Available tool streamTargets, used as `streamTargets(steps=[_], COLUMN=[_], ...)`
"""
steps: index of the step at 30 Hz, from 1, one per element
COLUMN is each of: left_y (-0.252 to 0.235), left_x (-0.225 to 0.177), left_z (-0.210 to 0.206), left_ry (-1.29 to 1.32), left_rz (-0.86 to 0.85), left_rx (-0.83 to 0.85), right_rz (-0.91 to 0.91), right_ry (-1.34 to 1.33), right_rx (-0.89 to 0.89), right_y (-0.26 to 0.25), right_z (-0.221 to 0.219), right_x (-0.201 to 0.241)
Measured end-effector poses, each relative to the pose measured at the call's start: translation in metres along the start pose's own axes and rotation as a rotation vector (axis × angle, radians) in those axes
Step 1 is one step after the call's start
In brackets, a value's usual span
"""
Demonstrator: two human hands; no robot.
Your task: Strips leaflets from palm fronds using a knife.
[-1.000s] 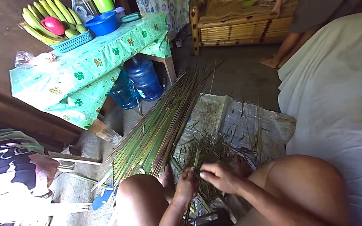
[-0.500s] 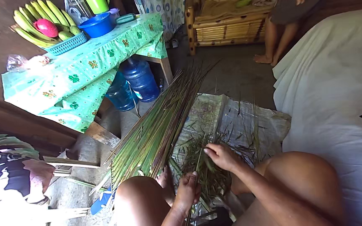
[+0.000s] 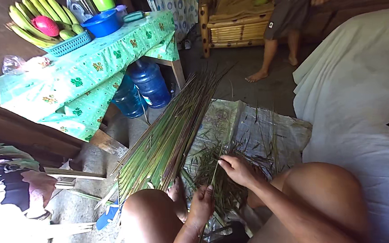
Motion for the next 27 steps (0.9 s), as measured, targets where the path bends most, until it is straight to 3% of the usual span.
streamTargets(steps=[7,10,13,18,21,25,27], left_y=[0.001,-0.001,-0.001,0.002,-0.001,-0.006,-0.007], left_x=[0.004,0.005,0.002,0.004,0.004,0.003,0.002], left_z=[0.0,-0.001,-0.003,-0.001,0.003,0.005,0.007], left_ry=[-0.042,-0.058,-0.059,-0.081,-0.096,-0.017,0.025], left_rz=[0.01,0.036,0.059,0.037,0.008,0.051,0.058], left_rx=[0.028,0.025,0.043,0.067,0.018,-0.042,-0.079], right_rz=[-0.317,-0.5,-0.57,-0.632,-0.503,-0.033,0.166], right_ry=[-0.232,-0.566,-0.709,-0.751,-0.573,-0.274,-0.201], right_rx=[-0.195,-0.027,0.159,0.035,0.066,0.34,0.378], right_y=[-0.023,-0.003,0.018,0.005,0.005,0.036,0.053], right_z=[0.024,0.011,-0.01,-0.005,0.003,-0.013,-0.024], right_x=[-0.046,-0.026,-0.008,-0.02,-0.018,0.022,0.038])
Point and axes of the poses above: each hand's wrist, its own y-axis away from the middle knuckle, its own z-axis out of the back of the hand, x = y × z, the point moved 7 cm from there along -y, towards the middle knuckle, and after that the axes turned 14 degrees about -x, right-handed, at the moved point
